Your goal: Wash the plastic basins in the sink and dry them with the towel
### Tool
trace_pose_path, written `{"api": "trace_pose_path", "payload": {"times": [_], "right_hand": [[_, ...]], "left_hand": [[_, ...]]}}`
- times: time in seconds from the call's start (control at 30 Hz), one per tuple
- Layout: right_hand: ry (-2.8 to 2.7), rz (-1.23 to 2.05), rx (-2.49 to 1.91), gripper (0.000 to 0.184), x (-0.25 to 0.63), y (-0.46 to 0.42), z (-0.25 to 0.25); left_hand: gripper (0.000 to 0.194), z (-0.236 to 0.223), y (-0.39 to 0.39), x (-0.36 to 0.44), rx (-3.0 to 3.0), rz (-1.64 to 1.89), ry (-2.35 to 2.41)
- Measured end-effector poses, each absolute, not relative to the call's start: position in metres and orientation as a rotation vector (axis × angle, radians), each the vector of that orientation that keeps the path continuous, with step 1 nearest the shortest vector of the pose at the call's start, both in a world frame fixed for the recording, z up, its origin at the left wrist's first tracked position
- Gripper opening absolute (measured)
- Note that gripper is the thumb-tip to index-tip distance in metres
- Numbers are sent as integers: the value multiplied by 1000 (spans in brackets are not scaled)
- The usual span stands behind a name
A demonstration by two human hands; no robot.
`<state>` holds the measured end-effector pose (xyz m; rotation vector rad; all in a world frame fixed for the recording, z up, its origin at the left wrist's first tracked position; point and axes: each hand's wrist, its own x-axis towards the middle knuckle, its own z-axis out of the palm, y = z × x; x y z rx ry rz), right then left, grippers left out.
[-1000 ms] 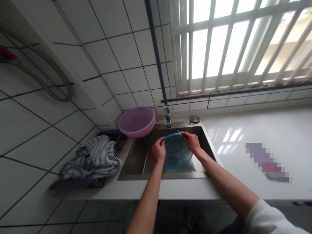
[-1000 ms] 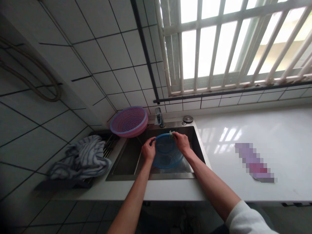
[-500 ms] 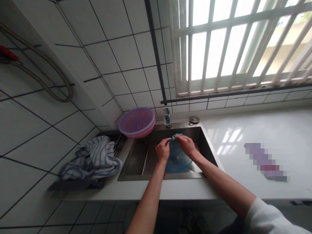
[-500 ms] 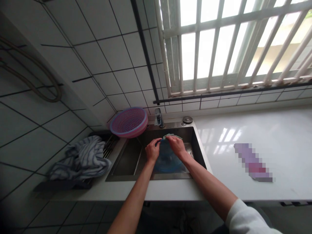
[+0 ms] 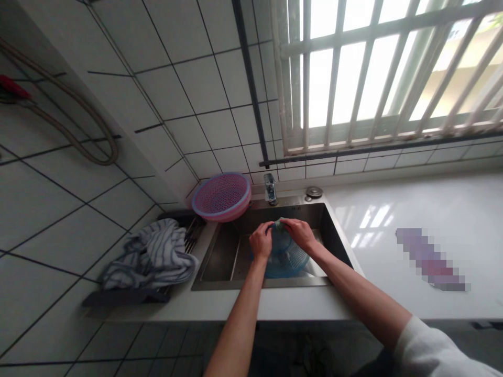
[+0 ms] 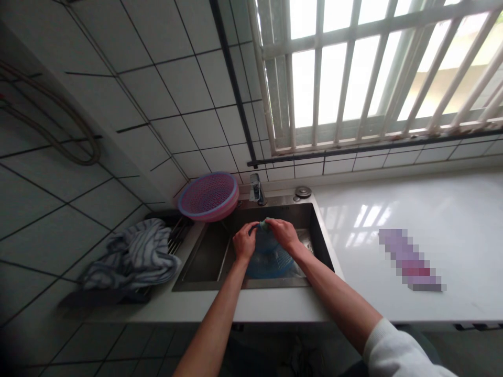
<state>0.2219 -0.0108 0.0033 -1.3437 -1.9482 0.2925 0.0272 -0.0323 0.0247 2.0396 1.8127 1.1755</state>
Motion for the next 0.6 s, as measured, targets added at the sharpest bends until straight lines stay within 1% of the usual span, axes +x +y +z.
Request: {"api": "trace_pose_path", "payload": {"times": [0.17, 0.23, 0.37, 0.43, 0.53, 0.6], "right_hand": [[-1716, 253, -1522, 31, 242, -7, 5], [-1737, 233, -1499, 31, 240, -9, 3], [-1948, 284, -1359, 33, 223, -12, 2], [-1910, 299, -1358, 32, 225, -10, 3], [-1697, 285, -1481, 30, 238, -7, 2], [-1636, 270, -1537, 31, 241, -6, 1]], "left_hand": [[23, 25, -29, 15, 1687, 1373, 2075], [22, 24, -30, 22, 1779, 1330, 1998], [23, 23, -33, 29, 2041, 1198, 1786], [22, 24, -33, 23, 1958, 1266, 1845], [23, 25, -30, 15, 1685, 1429, 2021], [23, 24, -29, 18, 1668, 1435, 2034]]}}
